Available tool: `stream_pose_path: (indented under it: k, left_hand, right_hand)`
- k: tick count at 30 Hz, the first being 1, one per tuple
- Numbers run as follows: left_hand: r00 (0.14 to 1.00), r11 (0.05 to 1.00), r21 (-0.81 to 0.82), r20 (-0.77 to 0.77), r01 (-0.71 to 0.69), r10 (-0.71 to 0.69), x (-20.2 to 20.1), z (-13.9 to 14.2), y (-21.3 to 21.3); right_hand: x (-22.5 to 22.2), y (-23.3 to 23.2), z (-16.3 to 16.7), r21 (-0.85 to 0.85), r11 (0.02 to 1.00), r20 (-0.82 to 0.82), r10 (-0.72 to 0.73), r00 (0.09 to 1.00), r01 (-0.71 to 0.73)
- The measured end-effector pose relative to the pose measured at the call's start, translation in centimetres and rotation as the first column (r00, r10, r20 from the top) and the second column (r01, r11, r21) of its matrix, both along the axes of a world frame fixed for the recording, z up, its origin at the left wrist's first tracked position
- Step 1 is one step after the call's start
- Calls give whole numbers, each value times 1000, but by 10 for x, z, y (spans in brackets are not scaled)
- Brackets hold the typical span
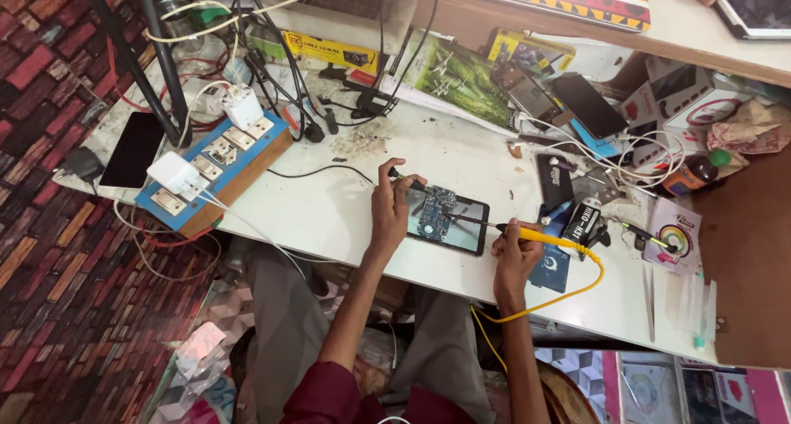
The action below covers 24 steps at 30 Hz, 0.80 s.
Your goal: The person uses a yellow soldering iron to work on a small circuit board placed on a smartphone screen. They repeatedly apply the soldering iron to various points on the board while holding it steady with the other hand.
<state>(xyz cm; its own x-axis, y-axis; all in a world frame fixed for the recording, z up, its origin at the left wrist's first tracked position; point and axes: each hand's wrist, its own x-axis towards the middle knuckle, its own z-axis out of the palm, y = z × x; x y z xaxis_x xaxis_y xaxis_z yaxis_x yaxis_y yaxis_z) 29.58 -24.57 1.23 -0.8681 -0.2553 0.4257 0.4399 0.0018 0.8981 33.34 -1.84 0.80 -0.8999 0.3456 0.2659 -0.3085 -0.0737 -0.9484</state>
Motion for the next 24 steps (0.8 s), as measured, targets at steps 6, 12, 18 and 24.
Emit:
stream_pose_path:
  k: [6,12,18,24]
  left_hand:
    - [1000,1000,-14,1,-2,2,-2,-5,-2]
    - [1000,999,-33,9,-13,14,-2,-5,-3]
    - [1000,1000,8,-29,8,-7,2,-3,-3]
    - [1000,1000,0,-7,6,-6,5,-3,-3]
  right_hand:
    - [4,-3,-2,-3,998,7,-58,998,58]
    - [6,-2,-5,-44,984,9,-170,985,170]
    - [6,-1,-6,-70,985,7,-155,988,155]
    - [8,0,-9,-23,994,-2,-107,994,107]
